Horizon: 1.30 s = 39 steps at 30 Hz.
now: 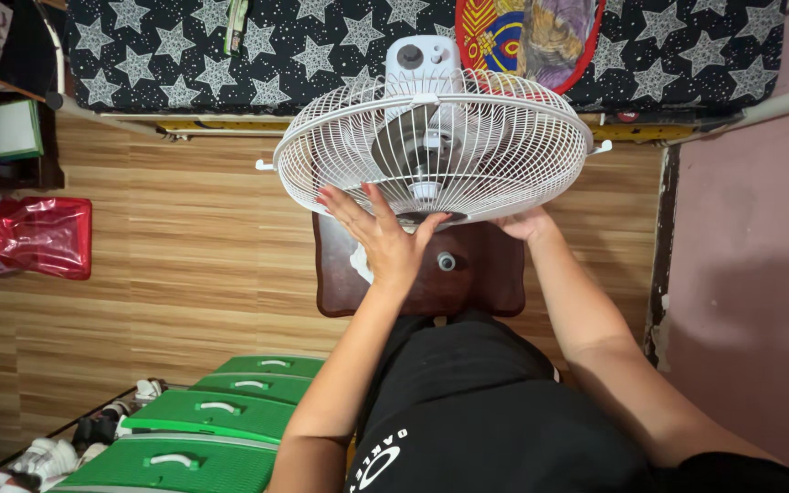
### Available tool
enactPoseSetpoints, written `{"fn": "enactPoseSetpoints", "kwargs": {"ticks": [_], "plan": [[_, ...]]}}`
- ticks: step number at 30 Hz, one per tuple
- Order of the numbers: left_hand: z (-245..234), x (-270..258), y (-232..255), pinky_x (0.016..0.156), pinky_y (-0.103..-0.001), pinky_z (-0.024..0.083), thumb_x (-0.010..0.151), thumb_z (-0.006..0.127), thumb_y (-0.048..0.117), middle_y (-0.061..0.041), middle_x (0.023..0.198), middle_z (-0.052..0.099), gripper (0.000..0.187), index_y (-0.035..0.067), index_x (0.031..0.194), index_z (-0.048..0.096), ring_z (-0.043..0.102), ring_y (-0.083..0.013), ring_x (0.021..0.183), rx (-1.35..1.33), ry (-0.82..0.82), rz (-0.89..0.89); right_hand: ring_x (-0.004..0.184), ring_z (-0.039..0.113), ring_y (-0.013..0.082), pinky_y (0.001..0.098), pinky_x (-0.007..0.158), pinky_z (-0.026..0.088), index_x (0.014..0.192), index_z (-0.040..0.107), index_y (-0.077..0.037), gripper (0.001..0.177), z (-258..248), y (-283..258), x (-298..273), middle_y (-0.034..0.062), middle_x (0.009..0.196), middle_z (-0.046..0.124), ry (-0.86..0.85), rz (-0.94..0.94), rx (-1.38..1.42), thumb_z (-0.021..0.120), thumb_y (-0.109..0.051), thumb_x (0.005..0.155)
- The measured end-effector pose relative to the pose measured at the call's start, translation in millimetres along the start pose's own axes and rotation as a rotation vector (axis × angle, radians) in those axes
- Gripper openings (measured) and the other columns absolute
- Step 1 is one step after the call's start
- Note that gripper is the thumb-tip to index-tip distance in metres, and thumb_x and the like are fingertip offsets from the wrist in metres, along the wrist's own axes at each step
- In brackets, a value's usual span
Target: The person disassembles a white table fan by removing the front grille, unscrewing the central hub nut, detaching the fan blades, and then removing the rear grille. The components are placed on a nearby bed.
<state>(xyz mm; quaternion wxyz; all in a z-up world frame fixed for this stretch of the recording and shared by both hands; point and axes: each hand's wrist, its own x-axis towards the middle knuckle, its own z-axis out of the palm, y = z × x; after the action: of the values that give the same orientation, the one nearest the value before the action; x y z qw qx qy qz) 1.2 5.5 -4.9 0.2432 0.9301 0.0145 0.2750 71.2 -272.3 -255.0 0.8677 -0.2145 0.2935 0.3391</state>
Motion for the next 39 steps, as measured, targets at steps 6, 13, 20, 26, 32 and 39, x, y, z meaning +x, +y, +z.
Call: {"fn": "enactPoseSetpoints", "kwargs": {"ticks": [6, 13, 20, 26, 32, 39], "plan": [[-0.2, 1.5, -1.8, 0.126, -0.075, 0.008, 0.077, 0.088, 0.063, -0.039, 0.165, -0.01, 0.137, 0.015, 0.169, -0.002, -0.006, -0.0582, 0.156, -0.022, 0.008, 0.007, 0.111, 0.07, 0.0237, 0.0348, 0.098, 0.058, 0.124, 0.062, -0.002, 0.03, -2.3, -9.2, -1.6, 0.0102, 0.123, 0.071, 0.02, 0.026, 0.005, 0.058, -0.024, 0.104], [0.6, 3.0, -2.0, 0.126, -0.074, 0.009, 0.075, 0.09, 0.061, -0.041, 0.164, -0.008, 0.139, 0.014, 0.169, -0.001, -0.003, -0.0599, 0.156, -0.043, 0.014, 0.011, 0.106, 0.071, 0.0228, 0.0345, 0.096, 0.058, 0.123, 0.063, -0.003, 0.026, -3.5, 0.3, 1.5, 0.0091, 0.12, 0.072, 0.012, -0.047, -0.149, 0.059, -0.022, 0.106], [3.5, 0.0, -4.0, 0.126, -0.074, 0.011, 0.075, 0.09, 0.062, -0.039, 0.165, -0.008, 0.139, 0.015, 0.169, -0.001, -0.003, -0.0595, 0.156, -0.018, 0.025, 0.023, 0.104, 0.072, 0.0244, 0.0366, 0.092, 0.06, 0.119, 0.064, -0.002, 0.031, 5.1, 17.5, -10.7, 0.0109, 0.116, 0.072, -0.019, -0.099, -0.19, 0.054, -0.027, 0.103], [9.5, 0.0, -4.7, 0.126, -0.074, 0.012, 0.074, 0.089, 0.064, -0.038, 0.165, -0.007, 0.139, 0.016, 0.169, 0.0, -0.002, -0.0585, 0.156, -0.015, 0.058, 0.036, 0.102, 0.071, 0.0242, 0.0356, 0.091, 0.06, 0.116, 0.066, -0.002, 0.029, 14.4, 18.9, -10.3, 0.0107, 0.112, 0.074, 0.071, -0.084, -0.169, 0.056, -0.026, 0.104], [8.6, -2.9, -5.2, 0.127, -0.074, 0.012, 0.075, 0.09, 0.063, -0.038, 0.166, -0.007, 0.138, 0.015, 0.169, 0.002, -0.002, -0.0584, 0.157, -0.03, 0.053, 0.047, 0.092, 0.071, 0.022, 0.0342, 0.083, 0.06, 0.108, 0.067, -0.006, 0.026, 16.6, 18.6, 4.3, 0.0073, 0.104, 0.074, 0.15, -0.055, -0.211, 0.054, -0.028, 0.102], [-3.2, -18.7, -18.3, 0.133, -0.066, 0.011, 0.1, 0.076, 0.025, -0.031, 0.173, 0.006, 0.092, 0.008, 0.167, 0.015, 0.006, -0.0558, 0.162, -0.275, 0.024, -0.007, 0.099, 0.069, 0.0214, 0.0364, 0.089, 0.057, 0.114, 0.065, -0.009, 0.023, 16.9, 30.2, -3.7, 0.0054, 0.11, 0.072, 0.221, -0.229, -0.2, 0.051, -0.026, 0.105]]}}
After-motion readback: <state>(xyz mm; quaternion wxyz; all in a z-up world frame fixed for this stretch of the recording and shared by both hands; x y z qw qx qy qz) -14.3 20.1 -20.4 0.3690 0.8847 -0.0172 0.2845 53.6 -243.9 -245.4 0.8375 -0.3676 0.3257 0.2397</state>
